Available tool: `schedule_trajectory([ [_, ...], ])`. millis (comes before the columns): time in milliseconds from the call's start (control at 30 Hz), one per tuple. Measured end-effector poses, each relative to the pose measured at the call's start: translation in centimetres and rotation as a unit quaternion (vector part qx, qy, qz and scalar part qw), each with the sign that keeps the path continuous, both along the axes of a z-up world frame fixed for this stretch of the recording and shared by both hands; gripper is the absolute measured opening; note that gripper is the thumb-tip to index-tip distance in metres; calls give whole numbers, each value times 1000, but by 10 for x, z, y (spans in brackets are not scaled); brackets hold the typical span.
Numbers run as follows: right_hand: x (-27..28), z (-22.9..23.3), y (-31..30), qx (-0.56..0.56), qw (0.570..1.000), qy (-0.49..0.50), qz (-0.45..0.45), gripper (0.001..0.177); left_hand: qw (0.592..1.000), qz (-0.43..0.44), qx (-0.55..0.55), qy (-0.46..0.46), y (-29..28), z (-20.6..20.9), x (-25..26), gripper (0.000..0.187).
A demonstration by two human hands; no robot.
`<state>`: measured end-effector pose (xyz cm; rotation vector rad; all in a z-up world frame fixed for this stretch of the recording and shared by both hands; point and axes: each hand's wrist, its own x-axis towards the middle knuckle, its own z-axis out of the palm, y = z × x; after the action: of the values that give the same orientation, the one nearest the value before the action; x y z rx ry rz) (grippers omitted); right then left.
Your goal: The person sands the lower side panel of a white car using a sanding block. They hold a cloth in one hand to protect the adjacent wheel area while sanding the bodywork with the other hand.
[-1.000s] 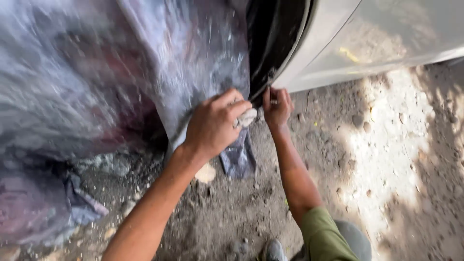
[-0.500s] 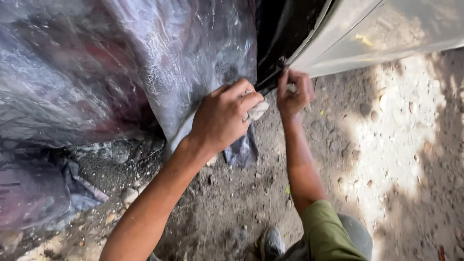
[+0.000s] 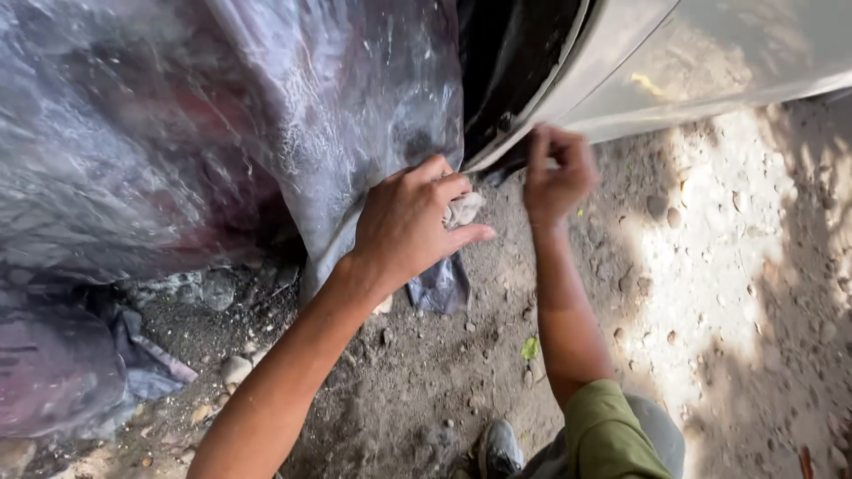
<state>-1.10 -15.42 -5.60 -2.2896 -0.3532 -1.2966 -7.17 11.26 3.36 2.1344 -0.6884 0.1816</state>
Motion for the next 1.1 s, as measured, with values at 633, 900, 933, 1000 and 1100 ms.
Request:
schedule_trajectory([
  [633,-75,-32,-20,508,658,382,404,26,996,-36,-28,73,-57,-78,10,25],
  [900,-73,-46,-8,482,673,390,404,4,984,-122,7,126,-40,-80,20,32],
  [933,-73,-43,-9,483,675,388,401,4,984,-127,7,126,-37,-79,20,32],
  [1000,-72,-37,-12,314,741,430,410,9,973,-148,56,168,-33,-77,21,38],
  [1100,-71,-40,-35,287,731,504,359,8,968,-195,48,152,-34,-94,28,38],
])
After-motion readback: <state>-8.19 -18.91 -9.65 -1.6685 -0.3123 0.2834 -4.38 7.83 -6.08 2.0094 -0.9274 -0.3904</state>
